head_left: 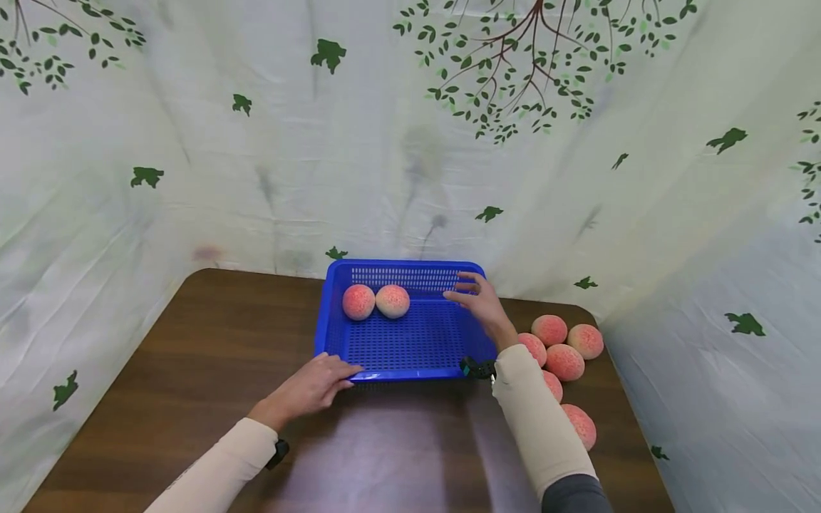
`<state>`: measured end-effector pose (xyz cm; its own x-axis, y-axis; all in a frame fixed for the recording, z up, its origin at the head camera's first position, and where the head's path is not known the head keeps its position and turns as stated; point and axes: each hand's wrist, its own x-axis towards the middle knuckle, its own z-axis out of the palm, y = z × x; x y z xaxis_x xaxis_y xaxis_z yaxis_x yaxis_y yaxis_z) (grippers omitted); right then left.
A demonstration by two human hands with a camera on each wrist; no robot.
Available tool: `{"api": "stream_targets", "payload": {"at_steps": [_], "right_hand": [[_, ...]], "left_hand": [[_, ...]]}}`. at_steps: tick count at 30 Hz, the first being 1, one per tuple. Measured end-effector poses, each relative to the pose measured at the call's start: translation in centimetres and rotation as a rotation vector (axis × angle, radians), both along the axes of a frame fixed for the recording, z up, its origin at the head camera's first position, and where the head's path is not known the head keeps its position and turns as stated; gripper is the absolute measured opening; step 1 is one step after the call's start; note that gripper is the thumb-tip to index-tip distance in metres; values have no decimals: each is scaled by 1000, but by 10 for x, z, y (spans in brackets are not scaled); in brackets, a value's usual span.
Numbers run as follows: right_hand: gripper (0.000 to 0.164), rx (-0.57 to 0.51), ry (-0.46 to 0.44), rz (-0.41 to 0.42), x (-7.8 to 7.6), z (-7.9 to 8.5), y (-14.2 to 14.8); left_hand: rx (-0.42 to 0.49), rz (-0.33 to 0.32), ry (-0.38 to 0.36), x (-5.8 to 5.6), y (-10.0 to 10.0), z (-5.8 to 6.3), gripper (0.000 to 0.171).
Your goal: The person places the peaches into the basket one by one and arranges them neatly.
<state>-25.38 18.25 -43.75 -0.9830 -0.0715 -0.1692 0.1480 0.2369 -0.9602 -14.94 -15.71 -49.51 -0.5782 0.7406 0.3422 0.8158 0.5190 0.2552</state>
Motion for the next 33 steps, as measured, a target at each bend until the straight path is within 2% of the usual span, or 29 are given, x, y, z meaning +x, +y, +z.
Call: {"api": "stream_targets", "payload": {"at_steps": [4,9,15,24,33], "right_hand": [[65,36,28,26,12,7,14],[63,74,48,27,26,10,32],[67,93,55,21,43,7,60],[59,80,130,39,71,4,102],[51,135,223,42,99,-5,142]], "left_hand": [[-11,4,-10,0,0,0,26],[20,-13,35,1,-1,0,24],[42,-29,51,0,-2,-1,26],[-19,13,-25,0,-1,-1,27],[4,-5,16,-1,0,1,27]]}}
